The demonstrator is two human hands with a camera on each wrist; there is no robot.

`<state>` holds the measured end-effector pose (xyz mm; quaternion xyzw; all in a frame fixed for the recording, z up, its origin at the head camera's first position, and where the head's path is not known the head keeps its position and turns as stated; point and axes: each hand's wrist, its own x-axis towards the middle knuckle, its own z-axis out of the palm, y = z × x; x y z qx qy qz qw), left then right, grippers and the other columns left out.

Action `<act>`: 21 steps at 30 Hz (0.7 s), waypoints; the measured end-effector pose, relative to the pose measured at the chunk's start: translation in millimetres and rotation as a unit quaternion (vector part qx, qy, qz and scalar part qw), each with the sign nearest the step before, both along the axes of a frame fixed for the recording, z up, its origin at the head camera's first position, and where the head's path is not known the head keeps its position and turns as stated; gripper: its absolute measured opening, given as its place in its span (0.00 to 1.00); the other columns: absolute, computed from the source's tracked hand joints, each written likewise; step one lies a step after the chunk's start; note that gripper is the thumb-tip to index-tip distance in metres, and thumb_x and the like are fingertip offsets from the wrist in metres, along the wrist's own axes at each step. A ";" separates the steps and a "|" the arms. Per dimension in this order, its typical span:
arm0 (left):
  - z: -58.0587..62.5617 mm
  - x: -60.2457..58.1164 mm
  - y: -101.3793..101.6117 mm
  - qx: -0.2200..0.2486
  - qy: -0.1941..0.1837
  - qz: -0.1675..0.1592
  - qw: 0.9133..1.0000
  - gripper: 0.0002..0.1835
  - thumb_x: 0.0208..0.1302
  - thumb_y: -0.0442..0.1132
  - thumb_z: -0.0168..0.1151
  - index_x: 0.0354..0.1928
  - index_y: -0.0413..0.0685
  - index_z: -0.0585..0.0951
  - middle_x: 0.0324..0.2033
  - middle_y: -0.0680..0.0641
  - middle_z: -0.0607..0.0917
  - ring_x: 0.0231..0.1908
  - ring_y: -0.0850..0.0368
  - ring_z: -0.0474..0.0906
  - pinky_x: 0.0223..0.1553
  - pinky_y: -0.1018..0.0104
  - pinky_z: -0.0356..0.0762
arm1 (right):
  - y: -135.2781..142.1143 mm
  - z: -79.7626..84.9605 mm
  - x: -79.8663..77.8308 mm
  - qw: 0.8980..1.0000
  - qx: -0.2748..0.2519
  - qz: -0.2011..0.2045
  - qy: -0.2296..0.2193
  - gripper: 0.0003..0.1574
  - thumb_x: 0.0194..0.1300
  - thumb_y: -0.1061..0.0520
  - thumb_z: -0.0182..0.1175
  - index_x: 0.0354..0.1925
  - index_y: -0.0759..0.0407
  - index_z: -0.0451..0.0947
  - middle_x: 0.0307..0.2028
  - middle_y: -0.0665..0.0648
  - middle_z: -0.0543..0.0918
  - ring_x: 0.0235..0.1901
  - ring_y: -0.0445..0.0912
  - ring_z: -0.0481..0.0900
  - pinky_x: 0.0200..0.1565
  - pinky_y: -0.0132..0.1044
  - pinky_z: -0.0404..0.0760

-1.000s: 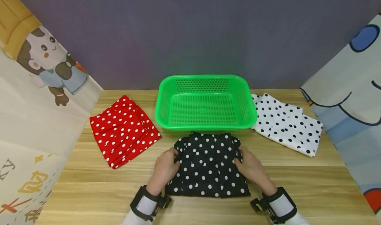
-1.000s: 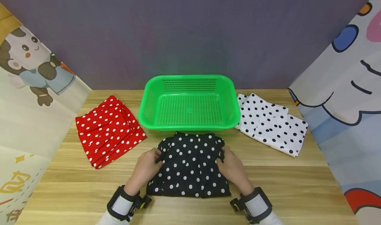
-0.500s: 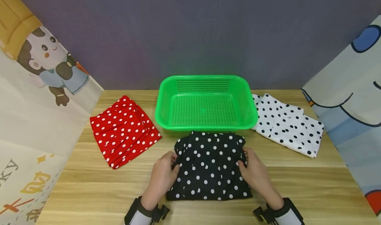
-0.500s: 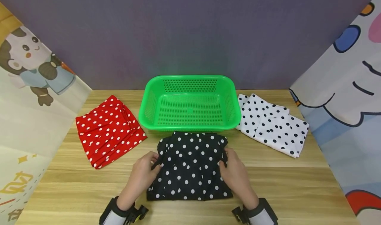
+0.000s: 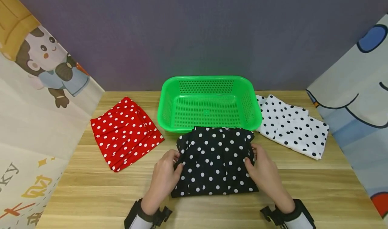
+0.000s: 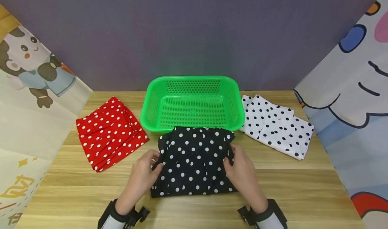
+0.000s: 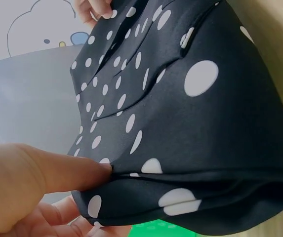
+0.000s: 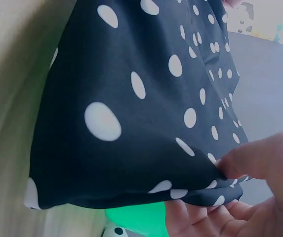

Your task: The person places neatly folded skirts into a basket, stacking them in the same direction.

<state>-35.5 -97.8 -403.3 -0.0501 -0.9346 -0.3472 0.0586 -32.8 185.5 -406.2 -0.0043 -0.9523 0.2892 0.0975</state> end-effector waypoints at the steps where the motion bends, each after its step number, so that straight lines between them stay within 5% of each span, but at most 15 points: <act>1: 1.3 -1.0 0.0 0.002 0.001 0.000 1.000 0.12 0.47 0.28 0.67 0.36 0.42 0.77 0.30 0.48 0.81 0.31 0.58 0.77 0.30 0.67 0.77 | 0.1 0.3 -1.6 1.000 -0.001 -0.003 0.005 0.30 0.51 0.64 0.61 0.53 0.71 0.67 0.33 0.61 0.78 0.25 0.46 0.70 0.22 0.34 0.67; 21: 22.8 -33.6 -1.5 0.017 0.042 0.009 0.999 0.13 0.49 0.28 0.66 0.39 0.39 0.77 0.32 0.45 0.82 0.32 0.53 0.77 0.33 0.63 0.78 | -3.9 25.9 -36.5 0.999 -0.015 0.029 0.020 0.29 0.56 0.64 0.58 0.55 0.70 0.64 0.34 0.62 0.77 0.24 0.47 0.69 0.21 0.34 0.65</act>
